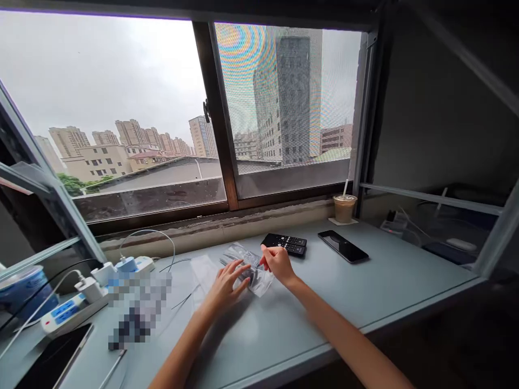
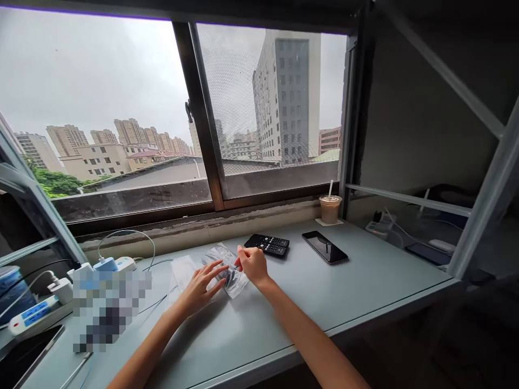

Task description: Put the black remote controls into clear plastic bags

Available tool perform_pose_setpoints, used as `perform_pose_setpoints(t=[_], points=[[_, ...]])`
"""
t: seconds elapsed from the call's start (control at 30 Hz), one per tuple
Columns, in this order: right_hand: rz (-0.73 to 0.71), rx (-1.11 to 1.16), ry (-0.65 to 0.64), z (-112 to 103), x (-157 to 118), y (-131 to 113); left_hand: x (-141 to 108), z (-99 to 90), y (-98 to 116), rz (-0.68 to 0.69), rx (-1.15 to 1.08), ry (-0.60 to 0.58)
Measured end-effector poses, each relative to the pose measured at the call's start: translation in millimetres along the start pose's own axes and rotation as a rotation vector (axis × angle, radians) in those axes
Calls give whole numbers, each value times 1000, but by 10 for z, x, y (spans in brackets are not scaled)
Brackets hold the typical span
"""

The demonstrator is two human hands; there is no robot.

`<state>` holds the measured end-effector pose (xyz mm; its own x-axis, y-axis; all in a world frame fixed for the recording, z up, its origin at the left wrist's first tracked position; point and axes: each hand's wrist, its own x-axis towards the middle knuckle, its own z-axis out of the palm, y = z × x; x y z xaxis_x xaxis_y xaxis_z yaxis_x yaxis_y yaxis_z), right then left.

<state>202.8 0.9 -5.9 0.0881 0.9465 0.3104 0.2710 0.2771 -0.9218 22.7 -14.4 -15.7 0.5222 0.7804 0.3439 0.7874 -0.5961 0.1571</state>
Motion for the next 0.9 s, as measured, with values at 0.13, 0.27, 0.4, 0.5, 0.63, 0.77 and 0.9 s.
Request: perform_pose_setpoints(t=[0.13,0.27,0.4,0.5,0.63,0.77,0.9], points=[[-65,-272,-2,-168,95,-75,4,31,-5,-34,10,-96],[-6,-413,103,-607,437,65,13,82,-11,-49,9,-112],[-67,-384,422,-1360,850,472,37,79,-38,-17,5,-78],[-28,-433,694,-1929,1031,805,55,46,-48,-17,17,-88],[26,-372,924,-2386,1068,1136,63,3,-14,55,49,-82],[188,-211,937,-2503,1033,1295,88,-46,6,46,162,17],[154,27,862,-2404,1038,1279,102,-129,-109,-182,340,150]])
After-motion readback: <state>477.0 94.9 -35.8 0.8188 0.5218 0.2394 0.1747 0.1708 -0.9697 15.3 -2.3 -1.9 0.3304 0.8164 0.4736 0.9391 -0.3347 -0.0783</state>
